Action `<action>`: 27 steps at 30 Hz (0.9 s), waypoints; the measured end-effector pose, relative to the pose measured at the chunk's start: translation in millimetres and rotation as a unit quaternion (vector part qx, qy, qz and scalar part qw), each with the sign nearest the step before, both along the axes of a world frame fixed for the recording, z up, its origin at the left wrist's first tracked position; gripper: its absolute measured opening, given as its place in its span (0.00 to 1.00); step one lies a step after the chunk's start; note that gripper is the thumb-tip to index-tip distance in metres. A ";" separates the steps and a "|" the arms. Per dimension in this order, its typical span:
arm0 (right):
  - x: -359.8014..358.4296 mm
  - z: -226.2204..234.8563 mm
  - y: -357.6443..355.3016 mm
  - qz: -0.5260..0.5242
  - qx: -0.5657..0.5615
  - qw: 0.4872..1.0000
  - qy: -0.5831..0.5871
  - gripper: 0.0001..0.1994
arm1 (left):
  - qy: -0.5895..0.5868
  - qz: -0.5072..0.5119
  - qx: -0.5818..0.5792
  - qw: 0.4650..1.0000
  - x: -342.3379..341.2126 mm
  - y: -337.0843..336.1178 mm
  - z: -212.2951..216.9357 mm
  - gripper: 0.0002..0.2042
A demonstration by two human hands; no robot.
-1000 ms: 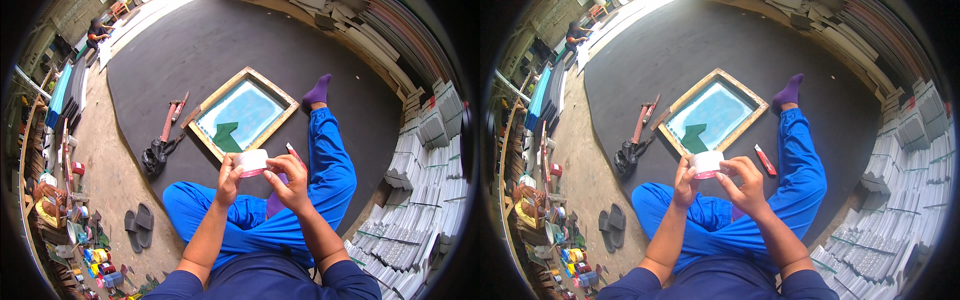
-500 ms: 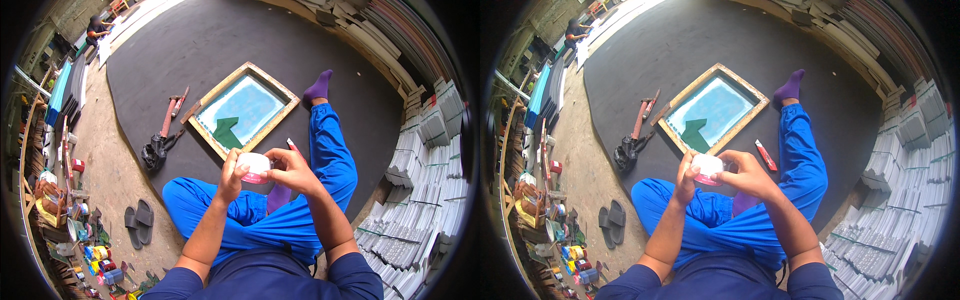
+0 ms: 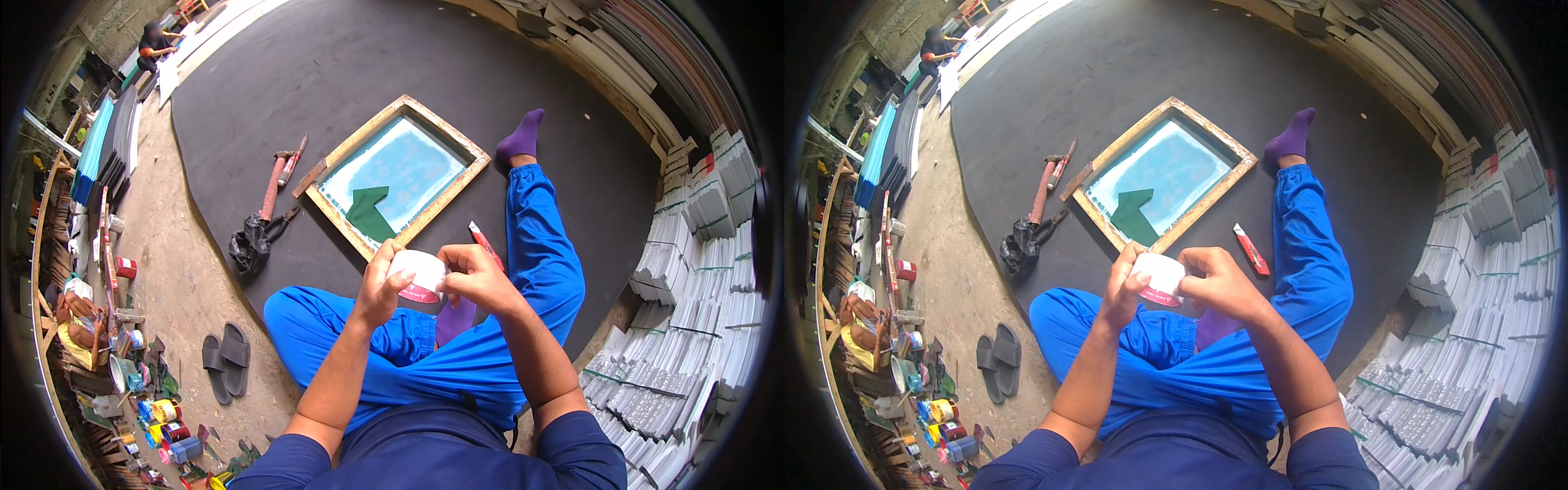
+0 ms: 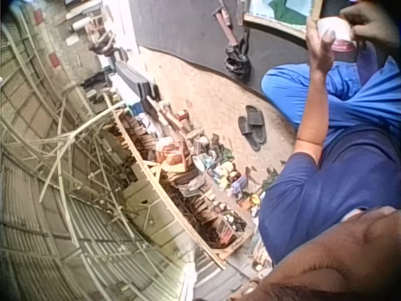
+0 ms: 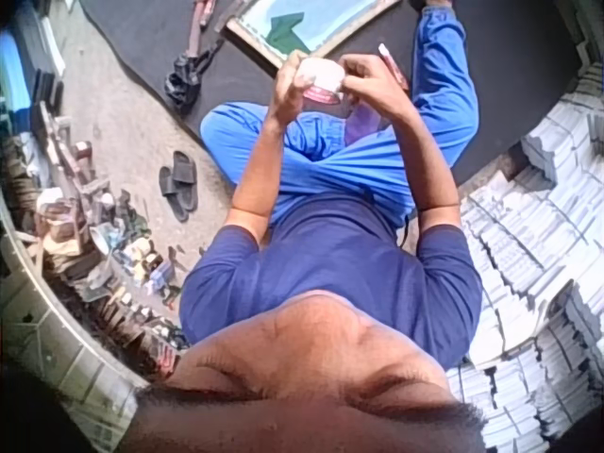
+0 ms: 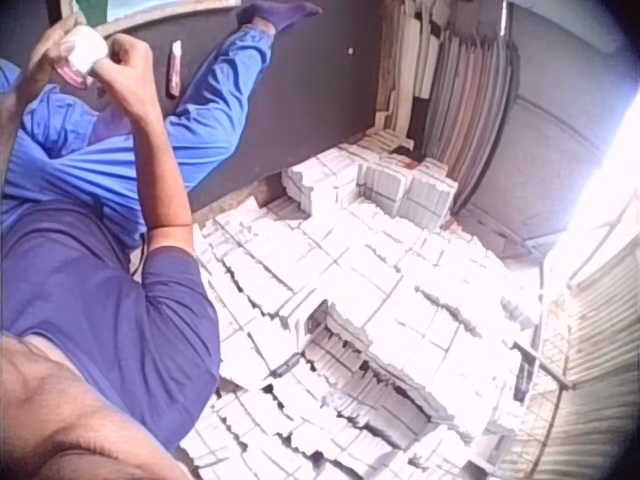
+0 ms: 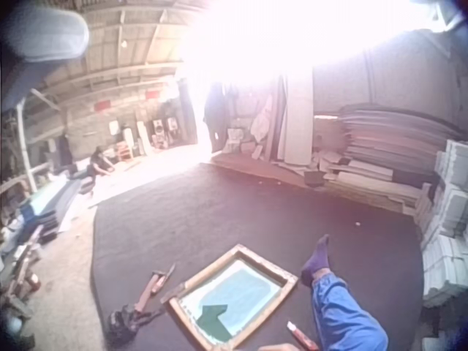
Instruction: The person sits on the floor and applies tape to the edges of a wooden frame holding a glass pane. They use a utility knife to cut the tape and smooth it along the frame's perimeter.
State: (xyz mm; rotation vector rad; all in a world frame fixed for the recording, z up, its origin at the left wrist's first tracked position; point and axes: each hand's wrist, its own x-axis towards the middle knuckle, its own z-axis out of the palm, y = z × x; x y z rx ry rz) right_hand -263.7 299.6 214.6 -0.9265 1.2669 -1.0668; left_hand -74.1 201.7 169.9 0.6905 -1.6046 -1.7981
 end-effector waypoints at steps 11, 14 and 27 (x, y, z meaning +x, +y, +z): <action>3.8 2.6 0.3 -0.002 -0.001 1.000 -0.009 0.10 | 0.012 0.002 0.005 1.000 -1.2 -5.8 -5.9 0.21; 3.6 -1.3 0.5 -0.006 -0.003 1.000 -0.019 0.11 | 0.016 -0.001 0.013 1.000 -1.5 -4.2 -3.3 0.21; 6.2 -5.1 2.2 -0.013 -0.014 1.000 -0.021 0.12 | 0.017 -0.003 0.007 1.000 0.5 -7.8 -7.4 0.21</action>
